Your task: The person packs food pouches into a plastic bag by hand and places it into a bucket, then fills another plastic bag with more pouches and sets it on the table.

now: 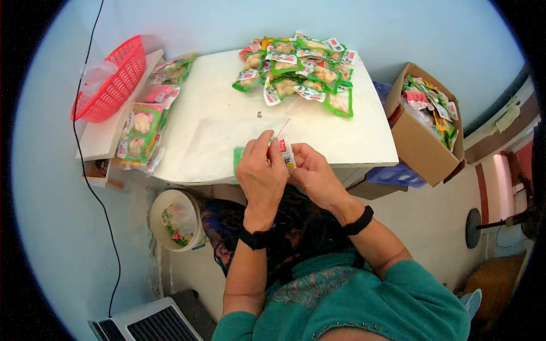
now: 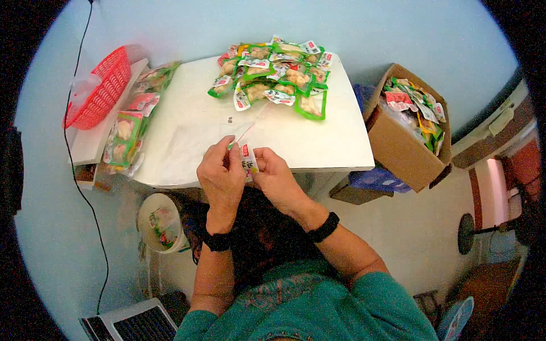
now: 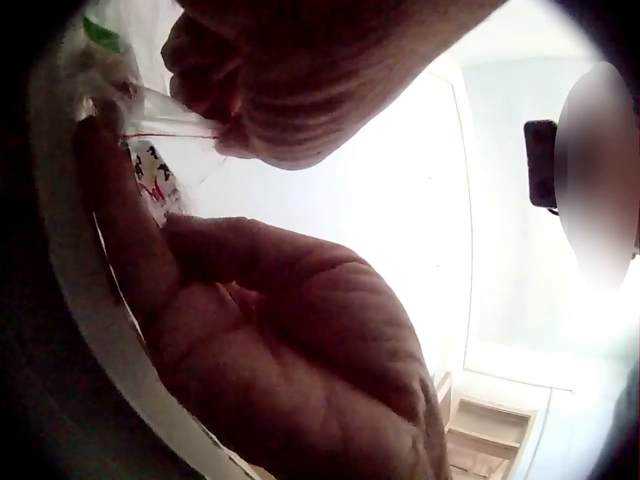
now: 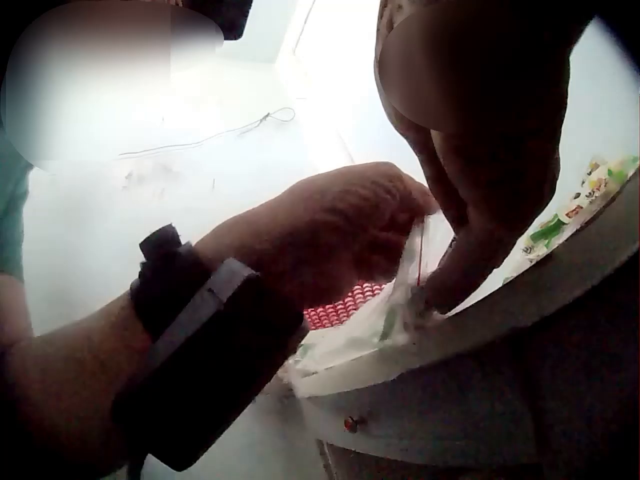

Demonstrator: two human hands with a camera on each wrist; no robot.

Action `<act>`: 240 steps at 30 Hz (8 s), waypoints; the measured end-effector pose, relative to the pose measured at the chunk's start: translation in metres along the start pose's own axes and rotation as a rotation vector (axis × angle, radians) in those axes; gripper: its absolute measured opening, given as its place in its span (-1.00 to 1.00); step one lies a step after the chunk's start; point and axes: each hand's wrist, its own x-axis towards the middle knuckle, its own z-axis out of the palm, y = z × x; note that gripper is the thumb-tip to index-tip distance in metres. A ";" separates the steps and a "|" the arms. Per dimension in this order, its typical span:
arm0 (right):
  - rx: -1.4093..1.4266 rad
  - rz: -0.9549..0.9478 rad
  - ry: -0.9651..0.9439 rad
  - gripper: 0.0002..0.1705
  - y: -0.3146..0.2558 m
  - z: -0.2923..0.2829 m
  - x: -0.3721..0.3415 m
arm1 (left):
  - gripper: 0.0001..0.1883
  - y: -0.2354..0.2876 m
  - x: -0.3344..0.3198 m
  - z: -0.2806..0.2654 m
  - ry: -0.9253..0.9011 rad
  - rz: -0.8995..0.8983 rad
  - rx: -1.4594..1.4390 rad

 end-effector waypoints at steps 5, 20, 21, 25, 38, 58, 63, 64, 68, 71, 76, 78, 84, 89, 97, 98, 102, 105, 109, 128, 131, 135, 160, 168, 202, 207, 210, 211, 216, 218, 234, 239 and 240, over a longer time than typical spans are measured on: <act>0.084 0.170 -0.041 -0.79 -0.005 -0.011 0.008 | -0.83 0.004 -0.006 0.001 -0.097 0.036 -0.008; 0.407 0.095 -0.083 -0.75 0.013 0.012 0.038 | -0.85 0.006 -0.016 -0.004 -0.086 0.091 -0.108; 0.368 0.091 -0.088 -0.76 0.019 0.012 0.044 | -0.85 0.006 -0.015 -0.005 -0.087 0.085 -0.108; 0.390 0.131 -0.130 -0.83 0.014 0.022 0.052 | -0.84 0.001 -0.011 -0.010 -0.048 0.084 -0.086; -0.052 0.002 -0.102 -0.89 0.034 0.018 0.072 | -0.84 -0.001 -0.008 -0.022 0.000 0.060 -0.163; -0.127 0.043 -0.026 -0.89 0.038 0.035 0.096 | -0.81 0.000 -0.019 -0.034 -0.024 0.028 -0.134; -0.030 0.074 0.044 -0.86 0.028 0.045 0.093 | -0.88 0.002 -0.019 -0.038 0.014 -0.062 -0.115; 0.007 0.122 0.084 -0.86 0.024 0.049 0.090 | -0.87 0.001 -0.017 -0.040 0.032 -0.106 -0.108; 0.162 0.108 0.033 -0.81 0.028 0.046 0.090 | -0.73 -0.031 -0.016 -0.043 0.078 -0.209 0.146; 0.265 0.127 0.053 -0.78 0.041 0.043 0.101 | -0.73 -0.044 -0.012 -0.048 0.138 -0.410 0.169; 0.324 0.101 0.093 -0.82 0.051 0.041 0.105 | -0.74 -0.050 -0.002 -0.053 0.081 -0.453 -0.012; 0.318 0.123 0.099 -0.80 0.050 0.040 0.107 | -0.79 -0.058 -0.003 -0.053 0.011 -0.430 0.034; 0.358 0.028 0.106 -0.75 0.047 0.044 0.101 | -0.90 -0.068 -0.012 -0.047 0.077 -0.420 -0.093; 0.219 -0.177 0.089 -0.72 0.063 0.045 0.109 | -0.90 -0.069 -0.013 -0.045 0.072 -0.429 -0.045; 0.245 -0.277 0.262 -0.76 0.064 0.048 0.103 | -0.90 -0.061 -0.013 -0.044 0.075 -0.410 -0.008; 0.188 -0.268 0.249 -0.75 0.062 0.046 0.102 | -0.90 -0.061 -0.013 -0.044 0.069 -0.421 0.003; 0.063 -0.124 0.210 -0.71 0.050 0.041 0.098 | -0.90 -0.061 -0.012 -0.045 0.044 -0.431 0.042; 0.046 -0.048 0.166 -0.71 0.041 0.037 0.085 | -0.90 -0.057 -0.010 -0.044 0.041 -0.438 0.074; -0.203 -0.028 0.079 -0.70 0.031 0.028 0.076 | -0.91 -0.058 -0.011 -0.042 0.040 -0.387 0.098; -1.033 -0.643 0.391 -0.84 -0.066 -0.075 0.015 | -0.83 -0.040 -0.008 -0.043 0.123 -0.285 0.220; -1.464 -0.780 0.365 -0.81 -0.072 -0.114 0.034 | -0.81 -0.023 -0.009 -0.040 0.096 -0.254 0.215; -1.651 -0.465 0.159 -0.72 -0.070 -0.142 0.049 | -0.75 0.003 -0.016 -0.032 -0.014 -0.060 0.260; -1.746 -0.136 -0.013 -0.12 -0.103 -0.121 0.061 | -0.77 -0.001 -0.034 -0.016 -0.145 0.130 0.384; -1.311 0.102 0.121 -0.63 -0.119 -0.121 0.033 | -0.88 0.002 -0.025 -0.016 -0.057 0.113 0.285; 0.568 0.048 -0.039 -0.60 -0.006 0.009 0.009 | -0.92 0.012 -0.012 -0.006 0.038 0.107 0.182; 0.639 0.155 -0.057 -0.65 0.001 0.017 0.030 | -0.91 0.008 -0.010 -0.006 0.075 0.106 0.144; 0.537 0.214 -0.127 -0.70 0.005 0.016 0.043 | -0.91 0.008 -0.007 -0.011 0.076 0.086 0.115; 0.480 0.241 -0.141 -0.72 0.005 0.015 0.046 | -0.91 0.008 -0.007 -0.011 0.074 0.095 0.118; -0.227 0.202 -0.123 -0.83 -0.012 0.006 0.054 | -0.90 0.007 -0.009 -0.014 0.070 0.094 0.095; -0.316 0.224 -0.193 -0.83 -0.021 0.000 0.057 | -0.90 0.007 -0.010 -0.013 0.071 0.092 0.076; 0.116 0.215 -0.250 -0.85 0.064 0.010 0.116 | -0.88 0.012 -0.019 -0.012 0.030 0.157 0.080; -0.346 0.134 -0.210 -0.83 0.022 0.023 0.088 | -0.92 0.015 -0.019 -0.013 0.031 0.146 0.092; -0.290 -0.042 -0.297 -0.87 0.056 0.007 0.104 | -0.93 0.016 -0.019 -0.012 0.034 0.133 0.075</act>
